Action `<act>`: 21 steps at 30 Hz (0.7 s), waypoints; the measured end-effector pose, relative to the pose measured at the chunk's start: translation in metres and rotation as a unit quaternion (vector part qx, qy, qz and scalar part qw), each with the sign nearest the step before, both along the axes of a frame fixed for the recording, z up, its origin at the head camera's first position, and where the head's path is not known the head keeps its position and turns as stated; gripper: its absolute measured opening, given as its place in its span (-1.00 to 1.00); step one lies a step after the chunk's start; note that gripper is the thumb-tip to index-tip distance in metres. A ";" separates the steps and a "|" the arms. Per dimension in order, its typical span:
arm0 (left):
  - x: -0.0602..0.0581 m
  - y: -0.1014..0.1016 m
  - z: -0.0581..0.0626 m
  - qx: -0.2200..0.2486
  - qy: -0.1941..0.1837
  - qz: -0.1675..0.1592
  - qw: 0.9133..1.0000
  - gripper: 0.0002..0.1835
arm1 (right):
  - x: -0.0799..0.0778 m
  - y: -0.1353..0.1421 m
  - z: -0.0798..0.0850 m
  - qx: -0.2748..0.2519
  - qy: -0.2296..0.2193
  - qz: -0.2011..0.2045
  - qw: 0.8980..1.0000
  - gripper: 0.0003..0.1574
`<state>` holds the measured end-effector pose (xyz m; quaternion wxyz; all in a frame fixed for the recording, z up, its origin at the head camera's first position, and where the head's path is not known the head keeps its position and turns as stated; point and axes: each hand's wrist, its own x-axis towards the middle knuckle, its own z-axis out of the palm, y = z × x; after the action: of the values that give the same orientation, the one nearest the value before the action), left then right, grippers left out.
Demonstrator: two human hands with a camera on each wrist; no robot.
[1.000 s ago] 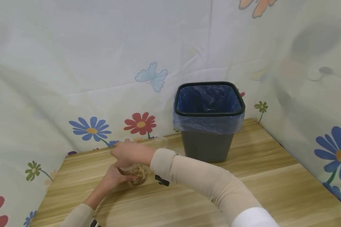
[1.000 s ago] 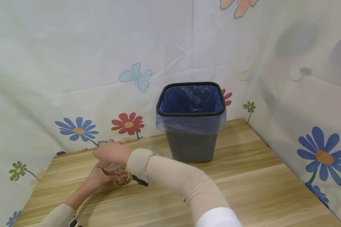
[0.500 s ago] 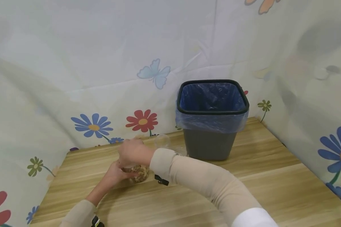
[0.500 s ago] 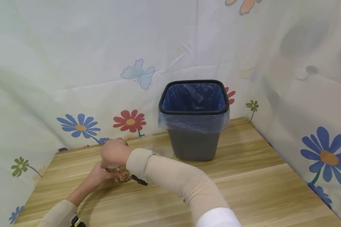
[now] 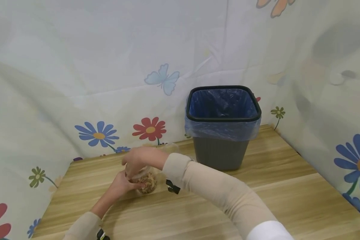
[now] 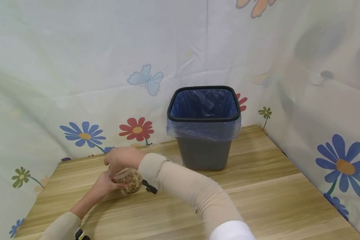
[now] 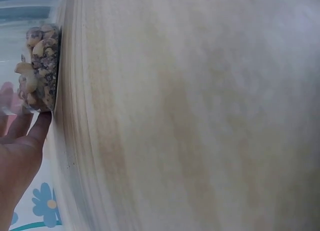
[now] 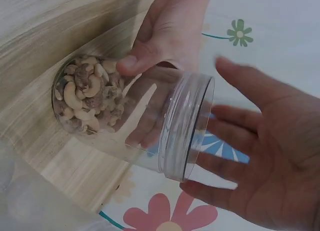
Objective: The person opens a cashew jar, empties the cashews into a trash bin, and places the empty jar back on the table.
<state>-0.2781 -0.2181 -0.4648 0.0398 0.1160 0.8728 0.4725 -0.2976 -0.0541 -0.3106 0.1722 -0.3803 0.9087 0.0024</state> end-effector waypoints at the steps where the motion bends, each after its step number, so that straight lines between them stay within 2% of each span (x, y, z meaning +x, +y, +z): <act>1: 0.000 0.000 0.000 0.006 -0.004 0.001 1.000 -0.30 | 0.001 0.000 0.000 -0.007 0.011 -0.006 1.000 -0.40; 5: 0.000 0.001 -0.001 0.053 -0.025 -0.008 0.998 -0.23 | 0.009 -0.001 -0.001 -0.018 0.064 -0.050 0.997 -0.64; 9: 0.000 0.001 -0.001 0.079 -0.033 -0.025 0.996 -0.24 | 0.018 -0.005 -0.004 -0.002 0.096 -0.119 0.988 -0.46; 12: 0.001 -0.002 0.000 0.072 -0.033 -0.025 0.996 -0.30 | 0.022 -0.009 -0.006 0.006 0.101 -0.154 0.983 -0.38; 16: 0.002 -0.006 0.001 0.029 -0.020 -0.007 0.999 -0.35 | 0.022 -0.012 -0.009 0.006 0.100 -0.151 0.983 -0.46; 18: 0.002 -0.009 0.001 0.007 -0.014 0.001 1.000 -0.35 | 0.020 -0.013 -0.010 0.005 0.096 -0.135 0.986 -0.53; 21: 0.005 -0.014 0.003 0.003 -0.019 0.011 1.000 -0.32 | 0.019 -0.016 -0.010 -0.001 0.076 -0.107 0.991 -0.63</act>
<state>-0.2735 -0.2320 -0.4620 0.0502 0.0976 0.8715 0.4779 -0.2787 -0.0705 -0.3204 0.1015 -0.2799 0.9546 0.0125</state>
